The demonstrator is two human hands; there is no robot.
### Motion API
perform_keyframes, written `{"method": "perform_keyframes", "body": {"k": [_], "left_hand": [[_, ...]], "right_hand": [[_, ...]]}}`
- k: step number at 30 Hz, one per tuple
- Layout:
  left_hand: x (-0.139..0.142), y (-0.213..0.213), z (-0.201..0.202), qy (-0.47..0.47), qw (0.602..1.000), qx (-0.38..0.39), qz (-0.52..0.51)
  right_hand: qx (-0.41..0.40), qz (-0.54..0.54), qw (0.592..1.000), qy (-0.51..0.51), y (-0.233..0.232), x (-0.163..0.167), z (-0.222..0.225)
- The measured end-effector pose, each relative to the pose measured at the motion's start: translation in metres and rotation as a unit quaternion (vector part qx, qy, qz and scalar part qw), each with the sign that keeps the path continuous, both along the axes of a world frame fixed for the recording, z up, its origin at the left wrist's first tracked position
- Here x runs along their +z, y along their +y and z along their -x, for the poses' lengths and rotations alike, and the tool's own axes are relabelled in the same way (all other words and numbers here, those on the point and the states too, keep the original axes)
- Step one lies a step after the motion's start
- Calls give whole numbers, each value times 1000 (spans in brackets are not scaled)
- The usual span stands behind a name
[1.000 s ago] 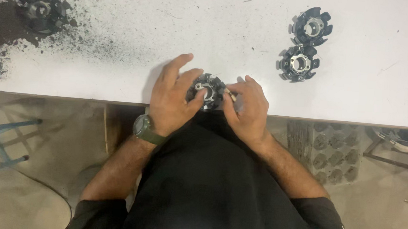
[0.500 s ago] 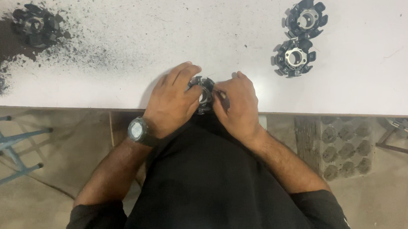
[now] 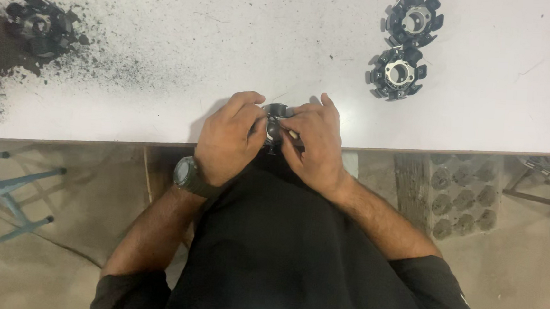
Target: The person sits at a white table and cleans black debris off small wheel-like components one at a time, holding each wheel and scraping its surface with a small handheld tool, then places the cleaned wheel in a growing pile on the table.
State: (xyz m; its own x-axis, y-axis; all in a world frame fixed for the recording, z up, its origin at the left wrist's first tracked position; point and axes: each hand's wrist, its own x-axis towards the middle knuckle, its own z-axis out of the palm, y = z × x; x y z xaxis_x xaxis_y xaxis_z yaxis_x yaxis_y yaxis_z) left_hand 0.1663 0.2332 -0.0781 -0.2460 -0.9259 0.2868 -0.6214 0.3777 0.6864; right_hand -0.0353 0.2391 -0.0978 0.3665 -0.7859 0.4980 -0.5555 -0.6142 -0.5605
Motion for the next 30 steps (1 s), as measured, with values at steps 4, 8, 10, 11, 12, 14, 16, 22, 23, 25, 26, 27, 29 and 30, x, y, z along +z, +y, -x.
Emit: {"method": "perform_keyframes", "body": {"k": [4,8,10,11,12,14,16,22,23,25,26,27,29,30], "left_hand": [[-5,3,-1,6,1000,-3,12],[-16,7,0,-2,999,13,43],[-20,9,2,1,999,20,51],[-20,11,2,3,998,23,53],[-20,11,3,4,998,24,51],[-20,11,4,6,998,24,50],[-19,11,4,1,998,33,60],[-21,14,-4,31,998,-32,-39],[-20,11,-14,54,993,-59,-91],[-15,0,-46,-30,997,42,65],[-12,-10,-66,-72,983,87,142],[-8,-23,-98,-89,968,136,189],[3,-50,-169,-240,903,292,206],[8,-59,-199,-291,869,336,218]], "right_hand": [[0,3,1000,12,0,0,0],[5,8,1000,-5,1,-1,0],[10,16,1000,-12,1,-2,0],[12,20,1000,-11,1,-3,-1],[15,24,1000,-10,2,-4,-1],[11,29,1000,-4,1,-6,-3],[10,38,999,5,0,-8,-4],[-10,56,997,47,-5,-10,2],[-12,55,997,51,-6,-8,7],[-41,38,996,74,-10,-5,21],[-58,44,995,75,-12,-3,30],[-77,50,993,77,-15,-2,40],[-105,61,989,86,-23,-1,61],[-114,55,988,90,-25,0,72]]}}
